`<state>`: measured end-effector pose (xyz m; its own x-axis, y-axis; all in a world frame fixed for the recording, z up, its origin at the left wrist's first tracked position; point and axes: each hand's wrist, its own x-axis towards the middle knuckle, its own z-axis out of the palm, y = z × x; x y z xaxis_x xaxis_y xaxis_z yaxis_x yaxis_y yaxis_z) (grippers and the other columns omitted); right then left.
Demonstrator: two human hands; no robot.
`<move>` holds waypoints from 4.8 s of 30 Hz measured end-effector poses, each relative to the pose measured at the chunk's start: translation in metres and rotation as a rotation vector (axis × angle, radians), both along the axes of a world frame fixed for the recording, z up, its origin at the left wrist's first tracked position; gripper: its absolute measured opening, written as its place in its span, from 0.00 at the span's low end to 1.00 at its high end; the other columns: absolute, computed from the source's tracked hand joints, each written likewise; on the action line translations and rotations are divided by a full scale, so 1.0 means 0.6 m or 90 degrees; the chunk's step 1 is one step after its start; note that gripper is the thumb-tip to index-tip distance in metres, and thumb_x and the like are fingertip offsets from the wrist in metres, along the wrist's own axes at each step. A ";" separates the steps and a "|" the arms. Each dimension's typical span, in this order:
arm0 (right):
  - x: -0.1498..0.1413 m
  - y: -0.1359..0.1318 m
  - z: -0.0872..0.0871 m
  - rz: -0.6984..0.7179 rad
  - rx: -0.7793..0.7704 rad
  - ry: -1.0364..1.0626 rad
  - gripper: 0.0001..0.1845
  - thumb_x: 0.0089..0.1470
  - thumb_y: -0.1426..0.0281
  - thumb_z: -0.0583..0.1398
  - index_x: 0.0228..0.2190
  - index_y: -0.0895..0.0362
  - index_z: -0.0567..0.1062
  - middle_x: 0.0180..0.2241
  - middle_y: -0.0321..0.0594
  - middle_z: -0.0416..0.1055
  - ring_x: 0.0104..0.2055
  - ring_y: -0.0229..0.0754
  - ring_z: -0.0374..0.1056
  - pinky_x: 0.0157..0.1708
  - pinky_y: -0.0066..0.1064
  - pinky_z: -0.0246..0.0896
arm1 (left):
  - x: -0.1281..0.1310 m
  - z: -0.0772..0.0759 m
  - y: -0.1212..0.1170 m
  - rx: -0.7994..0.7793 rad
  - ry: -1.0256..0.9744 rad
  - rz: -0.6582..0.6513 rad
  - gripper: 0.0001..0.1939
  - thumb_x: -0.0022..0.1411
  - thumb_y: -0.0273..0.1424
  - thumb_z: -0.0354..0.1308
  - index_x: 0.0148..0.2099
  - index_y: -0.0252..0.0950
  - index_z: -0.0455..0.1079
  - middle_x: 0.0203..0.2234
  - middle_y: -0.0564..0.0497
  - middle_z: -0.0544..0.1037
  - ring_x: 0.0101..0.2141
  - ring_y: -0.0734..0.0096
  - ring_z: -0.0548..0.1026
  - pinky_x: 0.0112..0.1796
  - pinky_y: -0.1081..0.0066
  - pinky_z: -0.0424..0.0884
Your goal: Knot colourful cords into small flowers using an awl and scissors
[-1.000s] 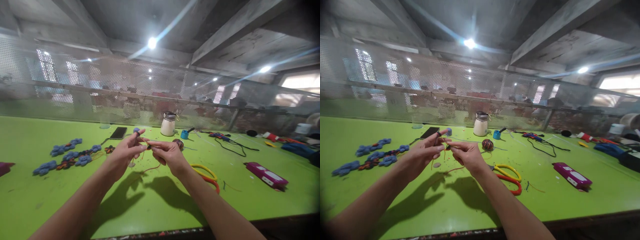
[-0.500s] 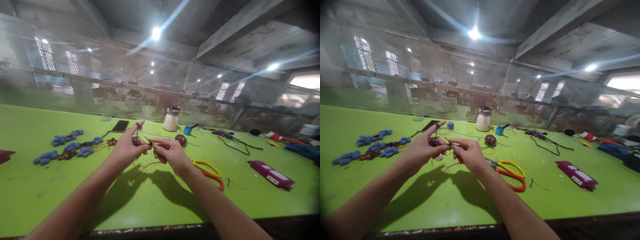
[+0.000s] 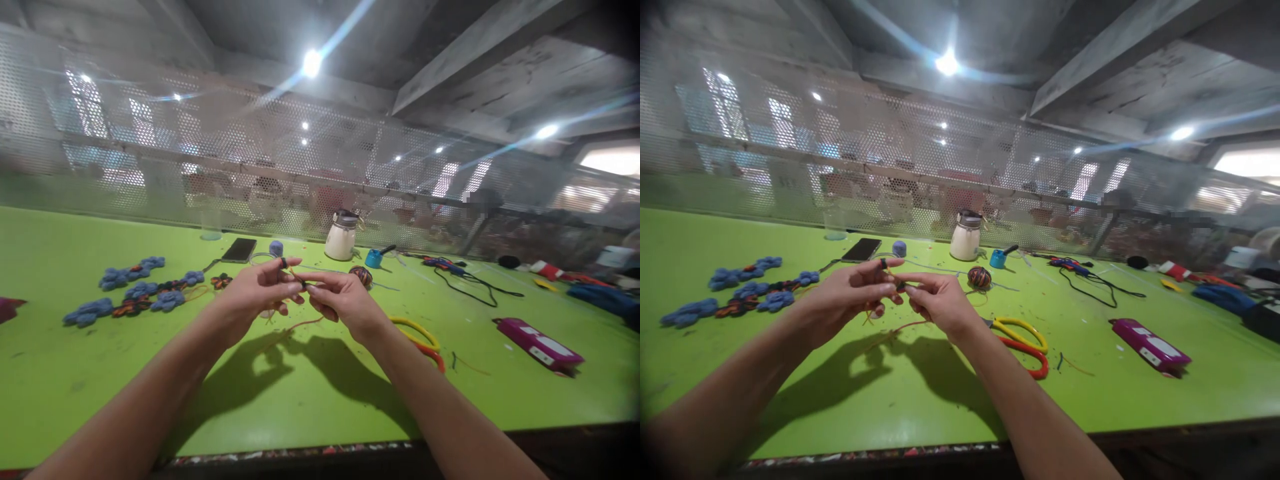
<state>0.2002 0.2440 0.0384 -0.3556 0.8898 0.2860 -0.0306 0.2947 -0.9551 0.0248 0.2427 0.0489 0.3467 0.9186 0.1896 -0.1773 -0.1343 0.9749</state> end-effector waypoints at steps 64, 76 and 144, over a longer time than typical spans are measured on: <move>-0.011 -0.003 -0.008 -0.091 0.084 -0.103 0.18 0.50 0.75 0.57 0.43 0.63 0.77 0.14 0.28 0.54 0.17 0.30 0.45 0.18 0.26 0.39 | 0.024 -0.020 -0.005 0.036 0.040 0.134 0.41 0.46 0.25 0.63 0.62 0.39 0.55 0.25 0.57 0.69 0.16 0.83 0.61 0.17 0.78 0.54; -0.011 -0.003 -0.006 -0.051 -0.088 0.034 0.22 0.46 0.70 0.62 0.44 0.62 0.75 0.13 0.28 0.58 0.15 0.28 0.46 0.16 0.25 0.35 | 0.026 -0.026 -0.001 0.177 0.105 0.222 0.47 0.47 0.24 0.62 0.66 0.40 0.45 0.18 0.58 0.71 0.19 0.76 0.66 0.23 0.76 0.63; 0.027 -0.008 0.017 -0.129 0.272 -0.166 0.13 0.51 0.69 0.60 0.38 0.60 0.79 0.19 0.36 0.67 0.20 0.32 0.56 0.19 0.26 0.52 | 0.013 0.010 -0.035 0.035 -0.143 0.197 0.45 0.39 0.24 0.69 0.60 0.36 0.58 0.22 0.56 0.70 0.17 0.81 0.63 0.13 0.81 0.53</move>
